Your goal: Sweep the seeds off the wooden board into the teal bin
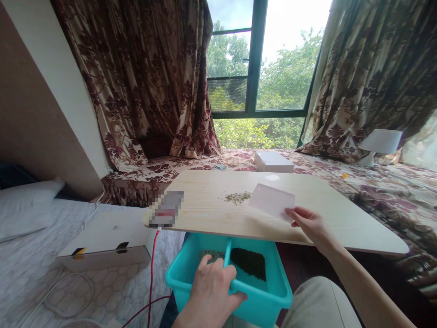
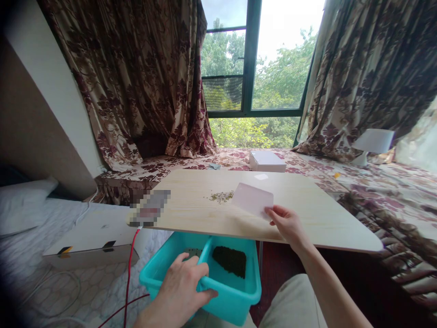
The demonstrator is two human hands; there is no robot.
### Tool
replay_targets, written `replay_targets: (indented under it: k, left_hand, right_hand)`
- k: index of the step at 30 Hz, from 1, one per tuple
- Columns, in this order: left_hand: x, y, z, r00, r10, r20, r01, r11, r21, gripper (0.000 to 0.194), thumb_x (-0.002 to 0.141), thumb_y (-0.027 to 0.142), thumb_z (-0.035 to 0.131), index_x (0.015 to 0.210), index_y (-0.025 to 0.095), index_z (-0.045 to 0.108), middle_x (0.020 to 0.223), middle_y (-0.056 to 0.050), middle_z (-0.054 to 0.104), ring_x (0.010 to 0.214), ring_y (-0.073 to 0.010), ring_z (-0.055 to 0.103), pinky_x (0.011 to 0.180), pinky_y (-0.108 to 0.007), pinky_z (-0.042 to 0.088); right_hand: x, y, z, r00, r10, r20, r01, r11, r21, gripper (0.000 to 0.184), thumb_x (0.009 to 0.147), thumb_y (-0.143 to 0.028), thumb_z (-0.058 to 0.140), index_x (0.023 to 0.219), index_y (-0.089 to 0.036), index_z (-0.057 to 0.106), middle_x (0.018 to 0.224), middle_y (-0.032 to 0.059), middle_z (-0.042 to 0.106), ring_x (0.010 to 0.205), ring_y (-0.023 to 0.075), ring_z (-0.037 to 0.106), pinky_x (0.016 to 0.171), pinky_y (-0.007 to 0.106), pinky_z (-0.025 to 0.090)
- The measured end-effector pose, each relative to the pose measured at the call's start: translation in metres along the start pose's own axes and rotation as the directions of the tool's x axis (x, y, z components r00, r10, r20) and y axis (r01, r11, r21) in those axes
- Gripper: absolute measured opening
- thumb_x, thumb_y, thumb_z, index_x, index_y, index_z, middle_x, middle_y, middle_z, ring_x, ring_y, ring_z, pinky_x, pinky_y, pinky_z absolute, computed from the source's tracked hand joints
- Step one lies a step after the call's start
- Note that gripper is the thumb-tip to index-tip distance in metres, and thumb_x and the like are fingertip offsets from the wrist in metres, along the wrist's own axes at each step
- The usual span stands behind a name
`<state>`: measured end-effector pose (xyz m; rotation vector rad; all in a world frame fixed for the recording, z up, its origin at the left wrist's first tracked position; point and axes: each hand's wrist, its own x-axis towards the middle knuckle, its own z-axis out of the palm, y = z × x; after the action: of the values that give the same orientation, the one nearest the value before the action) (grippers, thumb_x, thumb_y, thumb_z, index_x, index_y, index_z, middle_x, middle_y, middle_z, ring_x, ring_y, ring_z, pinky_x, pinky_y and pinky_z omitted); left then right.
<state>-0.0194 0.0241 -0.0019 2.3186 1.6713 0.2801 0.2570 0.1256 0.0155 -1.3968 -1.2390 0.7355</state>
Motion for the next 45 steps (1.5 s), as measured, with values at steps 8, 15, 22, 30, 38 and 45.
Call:
replay_targets:
  k: [8,15,22,30,38,45]
  left_hand:
    - [0.005,0.019,-0.002,0.995,0.085,0.052,-0.087,0.996,0.034,0.029,0.071,0.051,0.071,0.081,0.024,0.068,0.084,-0.003,0.065,0.084,-0.0199,0.06,0.101,-0.041,0.03]
    - [0.007,0.022,-0.004,0.994,0.095,0.053,-0.098,0.993,0.059,0.03,0.07,0.052,0.071,0.08,0.023,0.068,0.083,-0.003,0.065,0.083,-0.0199,0.06,0.1,-0.041,0.032]
    - [0.007,0.021,-0.004,0.994,0.1,0.045,-0.102,0.993,0.055,0.03,0.07,0.053,0.07,0.08,0.024,0.068,0.083,-0.003,0.065,0.082,-0.0199,0.06,0.1,-0.041,0.031]
    - [0.008,0.021,-0.004,0.994,0.098,0.053,-0.101,0.993,0.056,0.03,0.071,0.052,0.069,0.079,0.024,0.068,0.083,-0.003,0.065,0.082,-0.02,0.06,0.1,-0.041,0.03]
    - [0.008,0.022,-0.004,0.994,0.094,0.051,-0.097,0.994,0.055,0.032,0.07,0.053,0.07,0.081,0.024,0.069,0.084,-0.004,0.065,0.083,-0.0202,0.06,0.101,-0.041,0.03]
    - [0.008,0.023,-0.005,0.995,0.098,0.036,-0.099,0.994,0.054,0.032,0.072,0.054,0.068,0.083,0.024,0.069,0.084,-0.003,0.065,0.083,-0.0205,0.06,0.101,-0.042,0.03]
  right_hand:
    - [0.009,0.006,0.022,0.998,-0.057,0.002,0.057,0.997,-0.054,0.036,0.062,-0.05,0.065,0.069,-0.015,0.073,0.062,0.0054,0.069,0.052,0.0147,0.056,0.049,0.026,0.047]
    - [0.007,0.008,0.03,0.996,-0.085,0.011,0.086,0.991,-0.101,0.033,0.067,-0.046,0.06,0.07,-0.015,0.071,0.06,0.0036,0.067,0.052,0.0142,0.054,0.05,0.026,0.045]
    - [0.004,0.004,0.036,0.996,-0.074,0.056,0.078,0.995,-0.059,0.034,0.065,-0.046,0.062,0.072,-0.015,0.072,0.065,0.0053,0.069,0.052,0.014,0.054,0.05,0.025,0.045]
    - [0.007,0.01,0.044,0.993,-0.086,0.08,0.091,0.994,-0.055,0.033,0.066,-0.047,0.061,0.069,-0.015,0.071,0.061,0.0037,0.067,0.05,0.0128,0.052,0.048,0.024,0.044]
    - [0.003,0.015,0.036,0.993,-0.088,0.076,0.092,0.994,-0.057,0.033,0.067,-0.045,0.062,0.073,-0.015,0.072,0.064,0.0045,0.068,0.05,0.0121,0.051,0.047,0.023,0.044]
    - [-0.015,0.006,0.042,0.991,-0.042,0.125,0.048,0.998,-0.042,0.035,0.066,-0.048,0.063,0.072,-0.015,0.073,0.058,0.0021,0.064,0.045,0.0107,0.046,0.039,0.022,0.037]
